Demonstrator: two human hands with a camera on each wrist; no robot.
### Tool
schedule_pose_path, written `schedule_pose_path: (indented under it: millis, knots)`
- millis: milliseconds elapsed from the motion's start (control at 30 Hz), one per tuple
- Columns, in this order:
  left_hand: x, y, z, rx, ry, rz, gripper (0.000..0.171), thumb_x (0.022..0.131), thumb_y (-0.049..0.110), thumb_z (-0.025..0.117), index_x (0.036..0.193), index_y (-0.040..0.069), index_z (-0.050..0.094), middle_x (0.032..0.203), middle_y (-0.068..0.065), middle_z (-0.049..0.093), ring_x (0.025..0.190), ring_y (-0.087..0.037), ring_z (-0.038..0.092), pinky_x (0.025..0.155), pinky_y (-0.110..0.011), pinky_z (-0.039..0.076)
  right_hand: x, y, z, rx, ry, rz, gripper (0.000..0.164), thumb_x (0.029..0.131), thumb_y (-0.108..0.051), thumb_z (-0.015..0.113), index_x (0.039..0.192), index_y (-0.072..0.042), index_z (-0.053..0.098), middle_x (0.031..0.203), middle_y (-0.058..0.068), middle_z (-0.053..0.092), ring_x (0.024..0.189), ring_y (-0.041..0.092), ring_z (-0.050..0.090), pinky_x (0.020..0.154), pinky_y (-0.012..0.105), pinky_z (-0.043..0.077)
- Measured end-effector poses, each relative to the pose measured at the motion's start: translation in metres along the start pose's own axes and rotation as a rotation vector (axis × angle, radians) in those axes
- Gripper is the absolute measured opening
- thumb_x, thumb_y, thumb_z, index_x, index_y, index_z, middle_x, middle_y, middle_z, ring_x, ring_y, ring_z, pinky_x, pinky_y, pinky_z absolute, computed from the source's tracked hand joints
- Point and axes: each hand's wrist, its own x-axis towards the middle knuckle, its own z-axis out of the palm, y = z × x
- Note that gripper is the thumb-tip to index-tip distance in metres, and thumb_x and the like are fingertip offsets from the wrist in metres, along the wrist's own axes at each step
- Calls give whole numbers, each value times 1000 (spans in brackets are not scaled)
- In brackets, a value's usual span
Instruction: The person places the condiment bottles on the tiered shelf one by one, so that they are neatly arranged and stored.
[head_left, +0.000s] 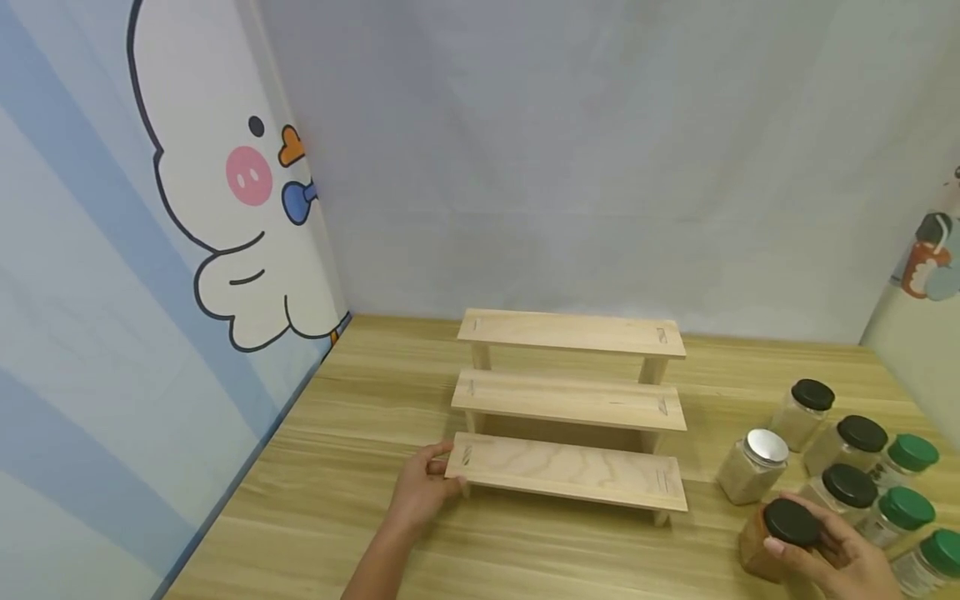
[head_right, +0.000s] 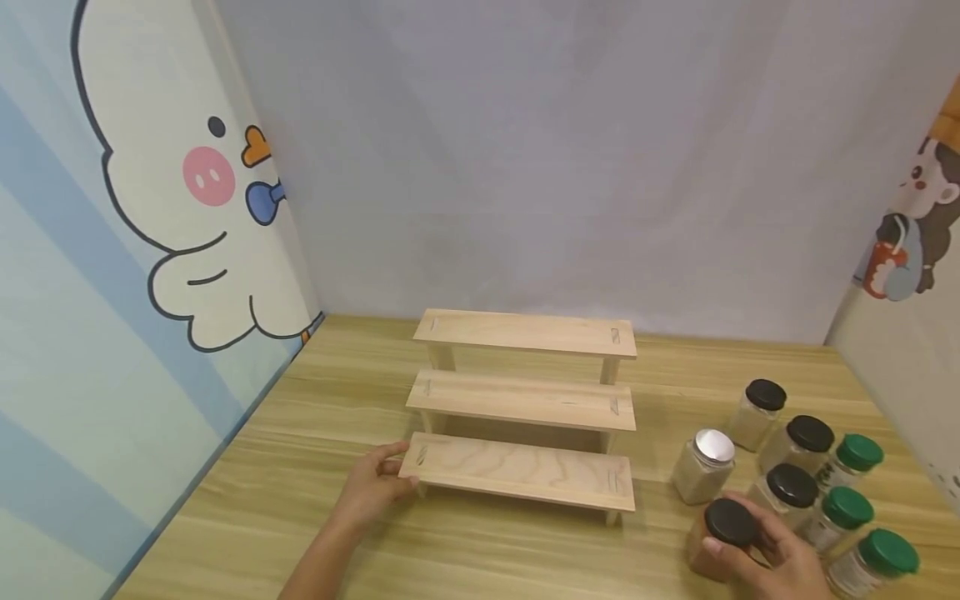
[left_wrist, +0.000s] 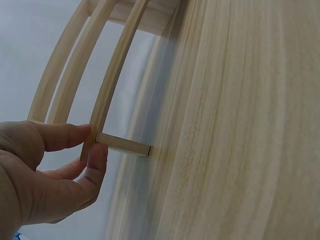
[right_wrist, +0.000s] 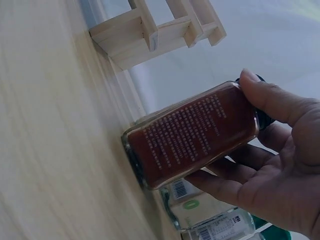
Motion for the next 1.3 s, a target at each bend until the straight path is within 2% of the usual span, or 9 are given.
schedule_pose_path:
  millis: [167,300,467,567,667,900,1100,1200,1300]
  knots:
    - [0,1,0,8,-2,13,58,76,-9,68,129,-11,43,97,-20,58,78,-21,60,69,-35,51,2,-10,-1,-111,-21,-15,67,81,-23,73,134,5,42,106,-28,43,90,-19,42,70,8,41]
    - [0,4,2,17,-17,21,58,77,-9,68,129,-12,43,97,-20,57,77,-21,60,70,-36,51,3,-16,-3,-129,-30,-23,68,81,-23,74,132,6,42,106,-31,43,90,-20,42,70,8,41]
    - [1,5,2,29,-8,13,58,75,-11,67,128,-13,44,94,-19,57,75,-21,59,68,-34,51,4,-28,-6,-172,-63,8,71,81,-27,74,134,6,40,116,-5,56,86,-18,44,68,10,42]
    - [1,7,2,40,-6,4,58,75,-9,68,127,-12,44,95,-18,58,76,-21,59,68,-34,51,4,-38,-5,-175,-54,-3,70,80,-27,74,134,4,42,117,3,58,86,-17,46,67,11,44]
    - [0,8,2,51,-7,2,59,75,-6,71,127,-12,44,96,-18,58,77,-22,59,69,-35,51,5,-46,-4,-151,-43,-26,68,81,-25,74,133,4,42,120,8,57,89,-16,46,67,11,44]
    - [0,8,1,109,4,4,61,73,-3,75,126,-10,46,95,-16,58,79,-23,58,69,-35,50,8,-72,-2,-115,-40,-26,70,84,-27,71,136,7,38,131,34,40,90,-16,46,68,15,47]
    - [2,7,0,137,5,14,59,73,-4,74,125,-11,47,93,-15,58,77,-23,58,67,-35,50,10,-97,6,-120,21,-70,69,81,-27,73,136,0,42,128,30,46,87,-13,50,64,18,50]
    - [2,8,1,137,6,9,60,73,-4,73,126,-10,46,94,-16,57,77,-23,57,67,-35,50,13,-104,10,-72,48,-107,65,81,-21,74,134,-1,44,118,10,59,86,-12,53,63,21,51]
    - [1,8,0,131,3,2,61,74,-4,73,127,-9,45,95,-16,56,78,-24,56,67,-35,50,15,-110,13,-34,59,-149,60,81,-18,74,132,-1,46,109,-12,59,89,-8,55,65,20,50]
